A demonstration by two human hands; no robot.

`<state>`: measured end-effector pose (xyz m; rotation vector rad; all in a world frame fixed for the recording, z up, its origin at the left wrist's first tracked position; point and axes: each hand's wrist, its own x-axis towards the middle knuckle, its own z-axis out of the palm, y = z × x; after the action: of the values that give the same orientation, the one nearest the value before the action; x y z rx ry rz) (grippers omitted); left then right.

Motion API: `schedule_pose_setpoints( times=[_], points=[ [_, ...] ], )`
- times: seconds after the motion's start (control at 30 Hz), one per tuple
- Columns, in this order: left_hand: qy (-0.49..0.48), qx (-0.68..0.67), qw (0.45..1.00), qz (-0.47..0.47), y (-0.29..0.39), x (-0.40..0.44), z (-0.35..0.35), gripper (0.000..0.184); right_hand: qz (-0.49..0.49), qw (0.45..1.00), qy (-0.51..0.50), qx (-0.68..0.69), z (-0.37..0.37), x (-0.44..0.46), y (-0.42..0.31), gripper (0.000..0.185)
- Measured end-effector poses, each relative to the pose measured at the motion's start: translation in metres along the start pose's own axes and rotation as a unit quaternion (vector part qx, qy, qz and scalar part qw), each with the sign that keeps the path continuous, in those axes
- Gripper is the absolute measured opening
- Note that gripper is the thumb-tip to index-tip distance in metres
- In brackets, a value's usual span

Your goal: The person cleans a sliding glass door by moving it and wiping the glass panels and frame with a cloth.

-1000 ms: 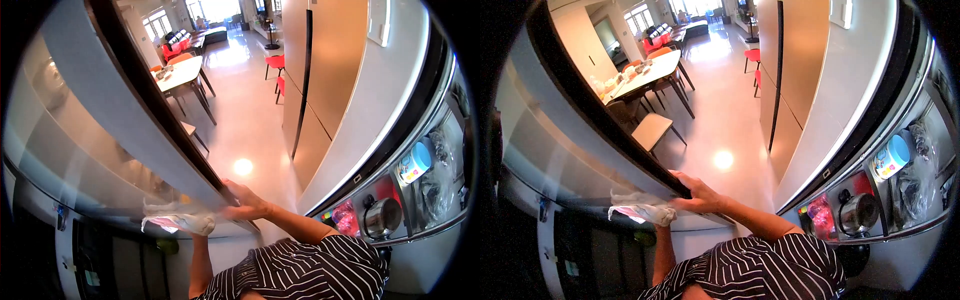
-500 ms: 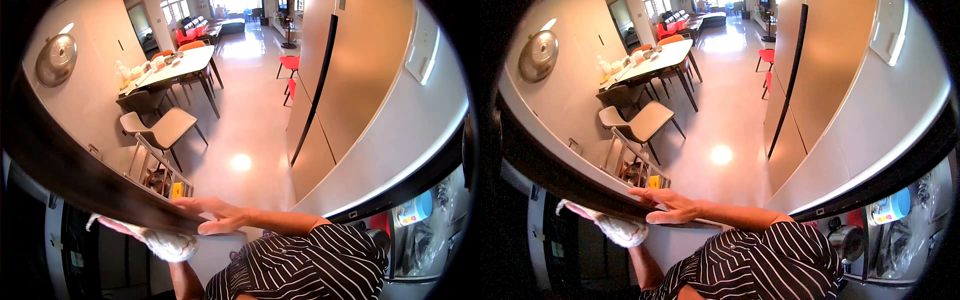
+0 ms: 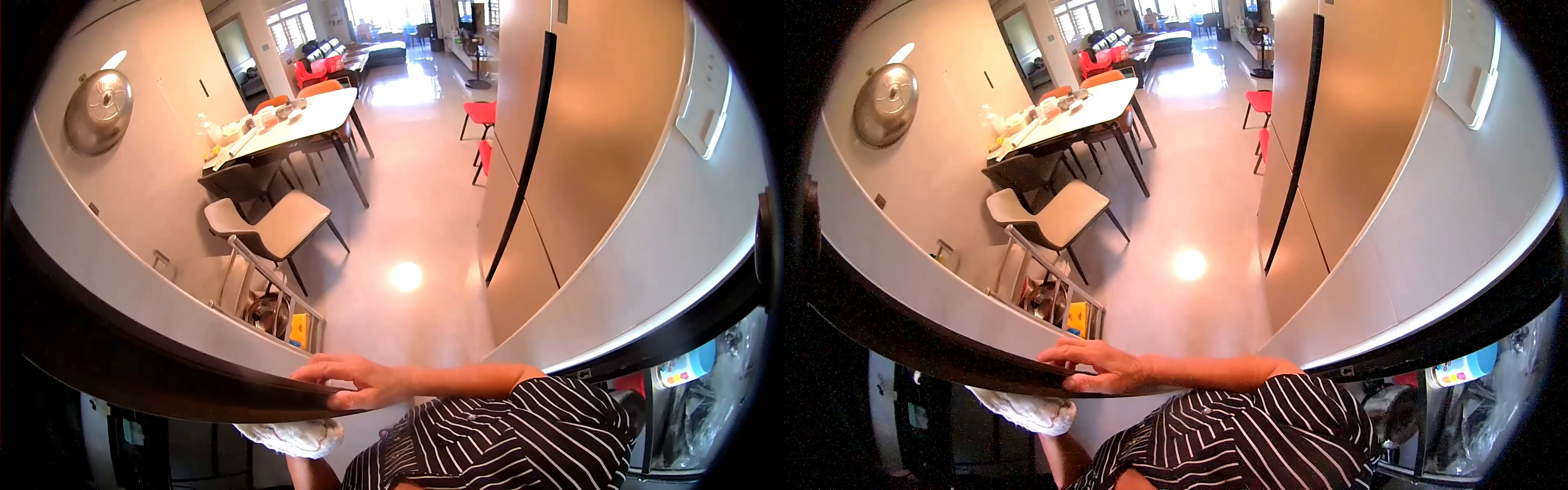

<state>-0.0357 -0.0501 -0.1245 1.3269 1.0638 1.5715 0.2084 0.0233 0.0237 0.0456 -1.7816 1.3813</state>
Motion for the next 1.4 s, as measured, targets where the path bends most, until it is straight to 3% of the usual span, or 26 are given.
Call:
schedule_pose_setpoints(
  times=[0.67, 0.8, 1.2, 1.4],
  points=[
    [0.053, -0.023, 0.998, 0.014, -0.023, -0.002, 0.021, 0.045, 0.037, 0.997, -0.043, -0.051, -0.005, -0.019, 0.000, 0.054],
    [0.059, -0.109, 0.992, -0.017, -0.071, 0.000, -0.022, 0.043, 0.017, 0.997, -0.045, -0.061, -0.005, -0.023, 0.004, 0.059],
    [0.097, -0.034, 0.994, 0.027, -0.019, 0.005, 0.046, 0.063, 0.077, 0.996, -0.048, -0.017, 0.010, -0.022, 0.007, 0.079],
    [0.114, -0.025, 0.993, 0.034, -0.014, 0.004, 0.057, 0.073, 0.095, 0.994, -0.051, -0.033, 0.012, -0.024, 0.010, 0.070]
  ],
)
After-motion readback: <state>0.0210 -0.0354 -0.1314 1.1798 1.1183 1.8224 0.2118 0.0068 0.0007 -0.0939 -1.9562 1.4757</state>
